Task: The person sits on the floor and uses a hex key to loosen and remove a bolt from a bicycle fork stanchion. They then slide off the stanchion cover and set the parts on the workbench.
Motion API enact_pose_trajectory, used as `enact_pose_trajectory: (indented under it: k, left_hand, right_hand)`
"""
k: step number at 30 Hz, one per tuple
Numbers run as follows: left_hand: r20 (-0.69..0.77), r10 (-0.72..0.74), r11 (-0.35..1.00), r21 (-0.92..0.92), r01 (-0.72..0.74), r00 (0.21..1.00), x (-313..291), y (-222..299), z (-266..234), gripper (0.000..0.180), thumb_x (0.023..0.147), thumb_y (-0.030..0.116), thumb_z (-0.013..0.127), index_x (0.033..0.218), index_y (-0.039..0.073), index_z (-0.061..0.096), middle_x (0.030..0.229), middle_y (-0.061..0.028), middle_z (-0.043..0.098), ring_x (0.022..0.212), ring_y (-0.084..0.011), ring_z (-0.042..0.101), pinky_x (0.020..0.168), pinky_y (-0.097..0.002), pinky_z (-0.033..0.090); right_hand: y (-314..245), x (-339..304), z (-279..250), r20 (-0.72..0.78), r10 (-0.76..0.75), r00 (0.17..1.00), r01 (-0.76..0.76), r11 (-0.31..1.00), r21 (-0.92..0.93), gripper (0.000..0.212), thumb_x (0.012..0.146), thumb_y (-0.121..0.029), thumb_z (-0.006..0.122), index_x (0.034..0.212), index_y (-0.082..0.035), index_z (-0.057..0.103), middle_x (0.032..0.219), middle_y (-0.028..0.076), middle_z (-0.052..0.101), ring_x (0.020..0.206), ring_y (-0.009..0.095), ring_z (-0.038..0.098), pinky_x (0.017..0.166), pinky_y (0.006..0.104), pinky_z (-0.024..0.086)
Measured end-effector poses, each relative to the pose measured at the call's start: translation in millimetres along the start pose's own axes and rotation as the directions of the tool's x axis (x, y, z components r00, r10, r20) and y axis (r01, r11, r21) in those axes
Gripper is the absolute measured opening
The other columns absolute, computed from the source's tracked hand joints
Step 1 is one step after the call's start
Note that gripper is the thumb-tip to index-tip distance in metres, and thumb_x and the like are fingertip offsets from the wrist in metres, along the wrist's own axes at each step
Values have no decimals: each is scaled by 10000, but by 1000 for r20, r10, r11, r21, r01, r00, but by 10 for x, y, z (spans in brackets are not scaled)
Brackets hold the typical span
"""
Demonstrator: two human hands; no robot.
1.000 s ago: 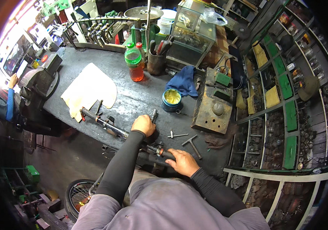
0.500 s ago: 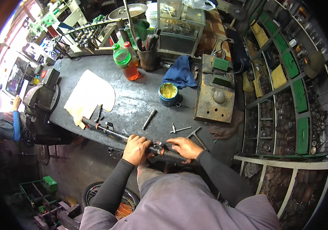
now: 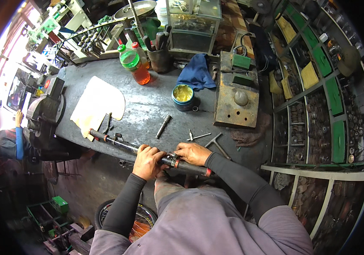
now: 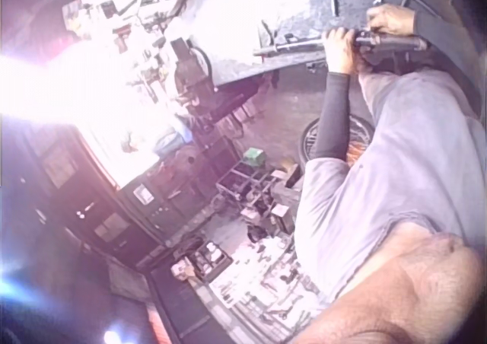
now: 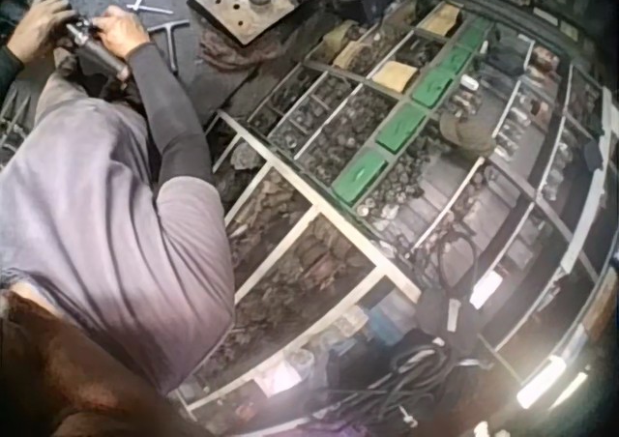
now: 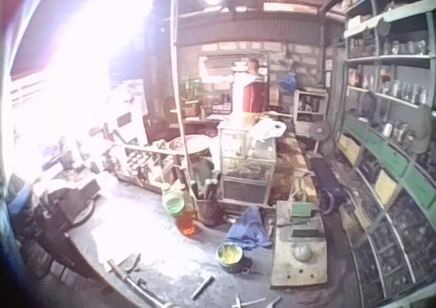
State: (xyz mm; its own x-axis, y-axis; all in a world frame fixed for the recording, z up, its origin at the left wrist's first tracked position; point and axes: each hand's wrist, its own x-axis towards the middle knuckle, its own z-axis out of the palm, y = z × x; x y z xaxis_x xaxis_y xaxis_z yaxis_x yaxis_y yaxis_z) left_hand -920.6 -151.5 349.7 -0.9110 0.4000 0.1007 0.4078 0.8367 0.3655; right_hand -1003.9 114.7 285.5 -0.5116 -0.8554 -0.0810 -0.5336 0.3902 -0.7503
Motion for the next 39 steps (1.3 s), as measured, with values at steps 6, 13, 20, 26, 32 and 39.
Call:
enact_pose_trajectory:
  k: [6,13,20,26,32,39]
  left_hand:
    - [69,15,995,101,-22,997,3,12,50,522,766,401,949,1214,180,795,998,-40,689,1014,-283,683,1109,-513,455]
    - [198,-29,993,120,5,980,146,60,-21,535,825,557,886,1197,180,813,1037,-54,703,1107,-295,695,1159,-533,430]
    - [153,-47,994,108,30,987,119,58,32,612,825,661,836,1219,192,826,1023,-60,711,1103,-299,699,1181,-556,425]
    - [168,-57,995,92,42,984,169,61,1,609,804,655,861,1197,191,841,1018,-54,724,1116,-290,705,1194,-556,420]
    - [143,-62,994,93,49,988,136,59,37,606,778,649,880,1187,203,852,1016,-45,728,1124,-285,709,1214,-557,406]
    - [172,-107,992,91,92,979,159,51,29,536,801,659,870,1091,209,864,1015,-45,756,1116,-271,727,1227,-597,392]
  right_hand:
    - [9,44,-13,42,-29,999,29,1000,0,384,1008,-95,679,1381,-93,771,1281,133,713,1175,364,736,1021,455,589]
    - [123,55,33,28,-59,998,59,998,8,336,993,-81,691,1324,-73,751,1236,154,707,1162,387,721,999,478,585]
    - [-75,-139,-256,-299,24,954,-91,973,-213,405,951,-121,770,1354,-155,764,1178,108,711,1090,347,700,982,488,572]
    - [35,-174,-358,-280,176,944,-277,884,-376,287,1009,-108,664,1245,-163,817,1142,71,697,1143,297,663,1043,464,489]
    - [128,-110,-446,-309,-60,949,-100,873,-478,204,1040,-107,667,1217,-97,767,1133,100,701,1143,299,671,1036,465,499]
    - [-670,-308,-684,64,431,900,-381,707,596,247,1120,-96,626,1339,2,683,993,16,666,798,88,609,749,300,547]
